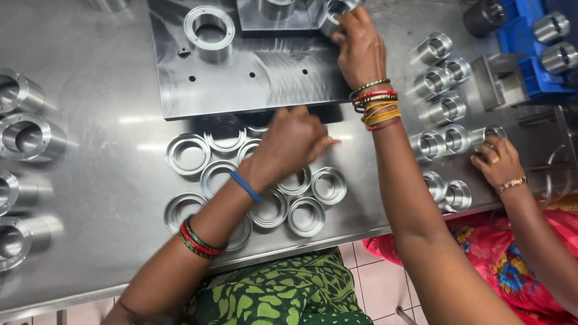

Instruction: Wiping metal rings with a cloth and checking their dimensions using a dial indicator gauge.

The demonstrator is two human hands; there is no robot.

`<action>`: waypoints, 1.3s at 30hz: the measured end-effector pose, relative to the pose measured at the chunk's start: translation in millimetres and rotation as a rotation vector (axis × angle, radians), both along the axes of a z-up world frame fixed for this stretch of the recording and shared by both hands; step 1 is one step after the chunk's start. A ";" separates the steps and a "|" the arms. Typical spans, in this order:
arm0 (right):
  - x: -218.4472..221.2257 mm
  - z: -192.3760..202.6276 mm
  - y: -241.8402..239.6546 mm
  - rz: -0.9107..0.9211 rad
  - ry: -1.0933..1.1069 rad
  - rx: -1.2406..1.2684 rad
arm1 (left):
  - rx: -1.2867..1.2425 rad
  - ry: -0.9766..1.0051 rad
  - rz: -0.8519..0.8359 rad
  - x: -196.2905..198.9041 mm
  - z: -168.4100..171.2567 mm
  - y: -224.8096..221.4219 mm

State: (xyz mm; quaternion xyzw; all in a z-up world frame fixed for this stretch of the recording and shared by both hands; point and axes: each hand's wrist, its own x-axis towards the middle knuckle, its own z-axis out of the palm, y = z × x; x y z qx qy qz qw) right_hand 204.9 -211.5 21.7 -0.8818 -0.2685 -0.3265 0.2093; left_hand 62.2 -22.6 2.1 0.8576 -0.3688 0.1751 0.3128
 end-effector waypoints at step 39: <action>-197.4 -44.5 -119.3 -0.241 0.747 0.983 | 0.203 0.170 0.037 1.7 -21.0 -37.2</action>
